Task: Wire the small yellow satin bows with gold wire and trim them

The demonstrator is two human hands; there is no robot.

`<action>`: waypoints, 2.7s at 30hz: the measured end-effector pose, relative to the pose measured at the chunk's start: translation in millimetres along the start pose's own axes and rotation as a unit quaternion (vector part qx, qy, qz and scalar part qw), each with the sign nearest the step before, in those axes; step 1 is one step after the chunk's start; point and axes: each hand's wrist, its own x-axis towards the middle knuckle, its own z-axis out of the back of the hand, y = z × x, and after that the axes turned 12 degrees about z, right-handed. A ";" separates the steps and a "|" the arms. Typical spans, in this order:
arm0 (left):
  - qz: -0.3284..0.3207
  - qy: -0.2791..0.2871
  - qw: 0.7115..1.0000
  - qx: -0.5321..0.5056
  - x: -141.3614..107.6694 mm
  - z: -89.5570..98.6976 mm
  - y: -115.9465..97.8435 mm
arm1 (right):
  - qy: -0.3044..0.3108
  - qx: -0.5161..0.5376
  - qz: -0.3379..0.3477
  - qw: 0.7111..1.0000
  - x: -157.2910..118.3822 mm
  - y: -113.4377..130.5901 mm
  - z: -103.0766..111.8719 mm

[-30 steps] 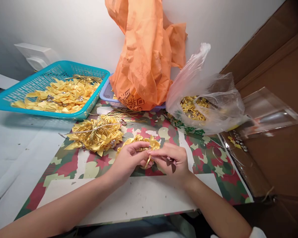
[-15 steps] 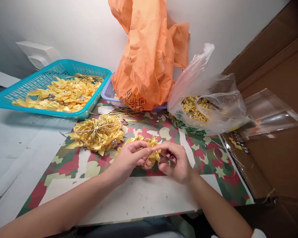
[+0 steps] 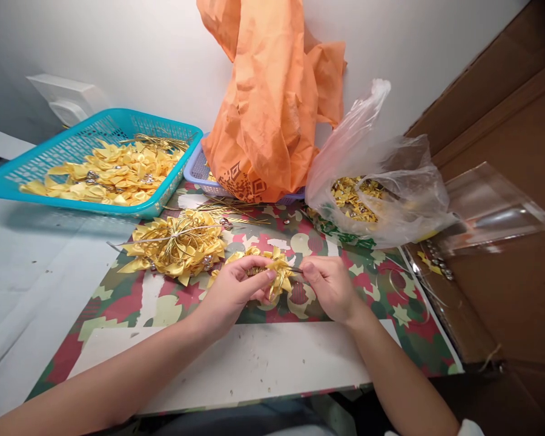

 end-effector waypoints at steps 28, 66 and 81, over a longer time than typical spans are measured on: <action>-0.037 0.028 0.999 0.026 -0.8 0.1 -0.5 | 0.018 -0.023 -0.040 0.999 0.5 -2.9 1.5; -0.025 0.015 0.997 0.066 -2.9 -0.7 -2.4 | -0.006 -0.055 -0.001 0.998 0.6 -0.6 -3.1; -0.007 -0.002 1.000 0.030 -1.4 1.1 -0.5 | -0.067 -0.059 -0.021 0.996 0.1 -11.5 1.4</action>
